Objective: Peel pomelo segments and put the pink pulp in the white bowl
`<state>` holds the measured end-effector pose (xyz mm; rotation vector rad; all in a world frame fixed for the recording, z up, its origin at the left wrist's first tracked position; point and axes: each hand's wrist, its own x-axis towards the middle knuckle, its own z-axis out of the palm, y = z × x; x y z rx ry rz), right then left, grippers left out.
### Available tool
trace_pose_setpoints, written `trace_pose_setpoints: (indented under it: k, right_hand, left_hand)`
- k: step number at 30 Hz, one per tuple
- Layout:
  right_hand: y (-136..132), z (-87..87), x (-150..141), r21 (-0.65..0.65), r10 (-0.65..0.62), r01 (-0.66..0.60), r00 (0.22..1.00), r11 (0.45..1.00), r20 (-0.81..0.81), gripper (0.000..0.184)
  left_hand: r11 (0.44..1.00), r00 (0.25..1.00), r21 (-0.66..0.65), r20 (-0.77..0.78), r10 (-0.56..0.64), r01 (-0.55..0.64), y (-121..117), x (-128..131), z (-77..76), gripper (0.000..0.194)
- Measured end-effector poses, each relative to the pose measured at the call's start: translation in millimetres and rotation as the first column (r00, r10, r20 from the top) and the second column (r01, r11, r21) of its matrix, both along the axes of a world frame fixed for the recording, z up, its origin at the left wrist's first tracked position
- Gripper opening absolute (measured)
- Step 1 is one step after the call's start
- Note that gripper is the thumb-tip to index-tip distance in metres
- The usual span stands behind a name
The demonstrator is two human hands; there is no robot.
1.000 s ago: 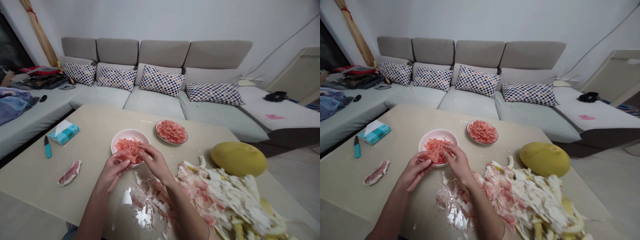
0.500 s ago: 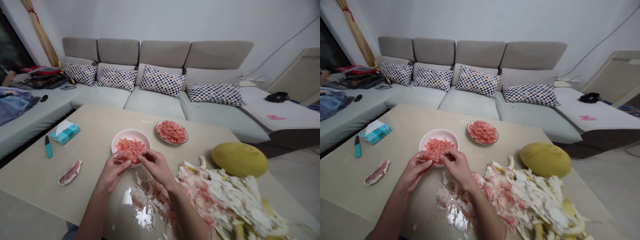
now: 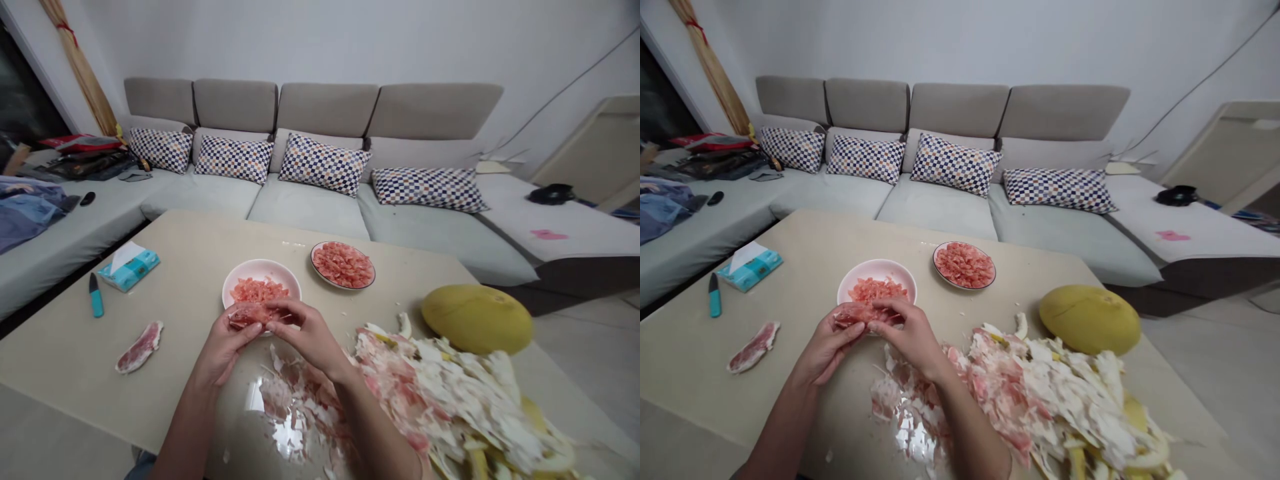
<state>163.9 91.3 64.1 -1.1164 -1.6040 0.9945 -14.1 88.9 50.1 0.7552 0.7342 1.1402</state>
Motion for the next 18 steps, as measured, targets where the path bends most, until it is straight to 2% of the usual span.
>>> trace_pose_setpoints:
  k: [5, 10, 15, 18]
  right_hand:
    - [1.4, -2.9, -2.9, -0.004, -0.02, 0.02, 0.998, 1.0, -0.064, 0.022]
    - [1.7, 0.7, -2.5, -0.085, -0.024, 0.01, 0.985, 0.996, -0.17, 0.02]
    - [-1.3, 4.8, -4.1, -0.122, -0.034, 0.011, 0.982, 0.992, -0.188, 0.017]
    - [-0.6, 4.2, -4.4, -0.193, -0.015, -0.03, 0.973, 0.981, -0.229, 0.018]
  left_hand:
    - [1.0, 1.0, 0.0, -0.012, -0.016, 0.016, 0.0, -0.6, -1.0, 0.033]
    - [0.998, 0.998, -0.052, 0.053, -0.023, 0.025, 0.4, -2.2, 0.4, 0.03]
    - [0.997, 0.998, -0.073, 0.066, -0.011, 0.016, 1.0, -2.5, -1.6, 0.03]
    - [0.996, 0.997, -0.082, 0.074, -0.013, 0.019, 0.7, -0.4, -2.8, 0.029]
